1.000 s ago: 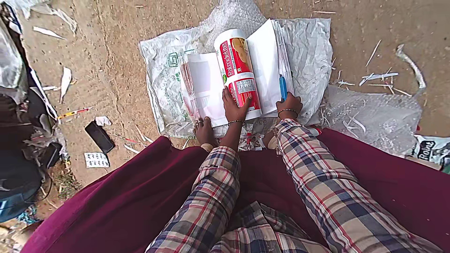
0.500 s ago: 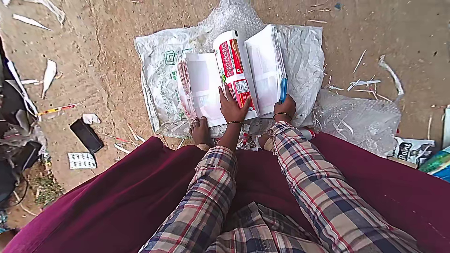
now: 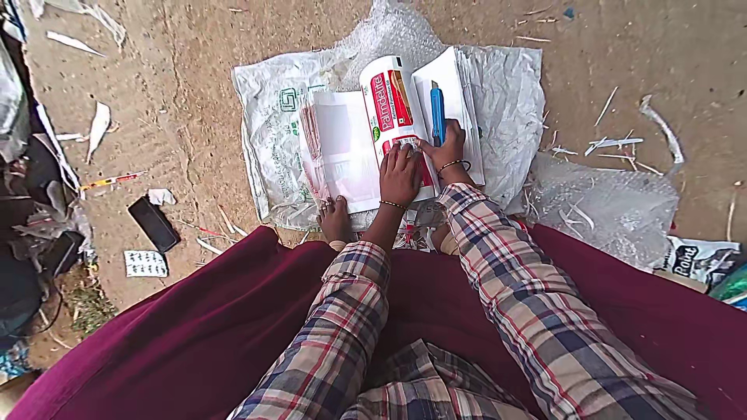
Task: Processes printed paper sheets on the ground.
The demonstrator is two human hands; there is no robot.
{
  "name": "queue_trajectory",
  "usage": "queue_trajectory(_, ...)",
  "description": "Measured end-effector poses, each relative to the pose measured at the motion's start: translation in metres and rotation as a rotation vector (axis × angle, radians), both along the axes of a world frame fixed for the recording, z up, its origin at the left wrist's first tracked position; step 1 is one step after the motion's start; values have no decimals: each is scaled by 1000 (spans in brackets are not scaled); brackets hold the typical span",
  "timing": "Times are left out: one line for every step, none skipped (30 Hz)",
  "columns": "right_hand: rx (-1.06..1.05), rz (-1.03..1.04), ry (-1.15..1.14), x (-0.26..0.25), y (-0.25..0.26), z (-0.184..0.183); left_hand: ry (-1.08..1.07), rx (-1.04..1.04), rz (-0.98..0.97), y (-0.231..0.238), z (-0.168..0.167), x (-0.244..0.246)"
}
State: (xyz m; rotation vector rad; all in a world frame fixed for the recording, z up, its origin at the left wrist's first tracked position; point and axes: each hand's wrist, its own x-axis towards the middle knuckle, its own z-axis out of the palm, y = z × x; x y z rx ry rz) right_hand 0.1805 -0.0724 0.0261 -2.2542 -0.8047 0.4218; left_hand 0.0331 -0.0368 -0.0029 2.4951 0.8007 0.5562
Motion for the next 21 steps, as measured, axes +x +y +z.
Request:
queue_trajectory(-59, 2, -25, 4, 1, -1, 9, -8, -35, 1, 1, -1)
queue_trajectory(-115, -3, -57, 10, 1, -2, 37, -25, -70, 3, 2, -1)
queue_trajectory(-161, -3, -93, 17, 0, -1, 64, -44, -96, 6, 3, 0)
queue_trajectory(-210, 7, -134, 26, -2, -1, 78, -66, -111, 7, 3, 0)
queue_trajectory(-271, 25, -173, 34, -6, -1, 78, -80, -116, 7, 2, 0)
queue_trajectory(-329, 46, -215, 43, -10, -2, 69, -86, -112, 7, 0, -1)
queue_trajectory(-377, 70, -239, 53, -14, -2, 53, -86, -102, 7, -2, -1)
queue_trajectory(-415, 92, -247, 61, -17, -2, 39, -88, -92, 7, -3, 0)
queue_trajectory(-442, 100, -235, 69, -19, -3, 36, -96, -85, 7, -3, 0)
queue_trajectory(-463, 90, -217, 75, -20, -5, 32, -110, -80, 7, -2, 0)
queue_trajectory(-491, 65, -200, 82, -20, -6, 20, -116, -74, 7, -1, 0)
queue_trajectory(-528, 31, -188, 87, -19, -9, 7, -124, -70, 7, -1, 0)
queue_trajectory(-565, -6, -180, 91, -17, -12, 0, -133, -71, 8, -1, 0)
queue_trajectory(-593, -39, -168, 92, -15, -15, 0, -146, -75, 9, -1, -1)
queue_trajectory(-611, -69, -151, 92, -14, -20, 2, -159, -81, 9, -2, -3)
queue_trajectory(-623, -99, -131, 90, -14, -26, -12, -167, -80, 9, -4, -5)
queue_trajectory(-629, -128, -109, 87, -15, -31, -35, -179, -78, 8, -5, -7)
queue_trajectory(-626, -153, -87, 88, -15, -34, -58, -185, -76, 11, -6, -6)
queue_trajectory(-616, -176, -70, 88, -14, -36, -73, -188, -75, 14, -6, -4)
queue_trajectory(-614, -191, -54, 88, -17, -39, -73, -186, -74, 14, -6, -5)
queue_trajectory(-621, -199, -45, 87, -20, -42, -59, -184, -78, 13, -6, -6)
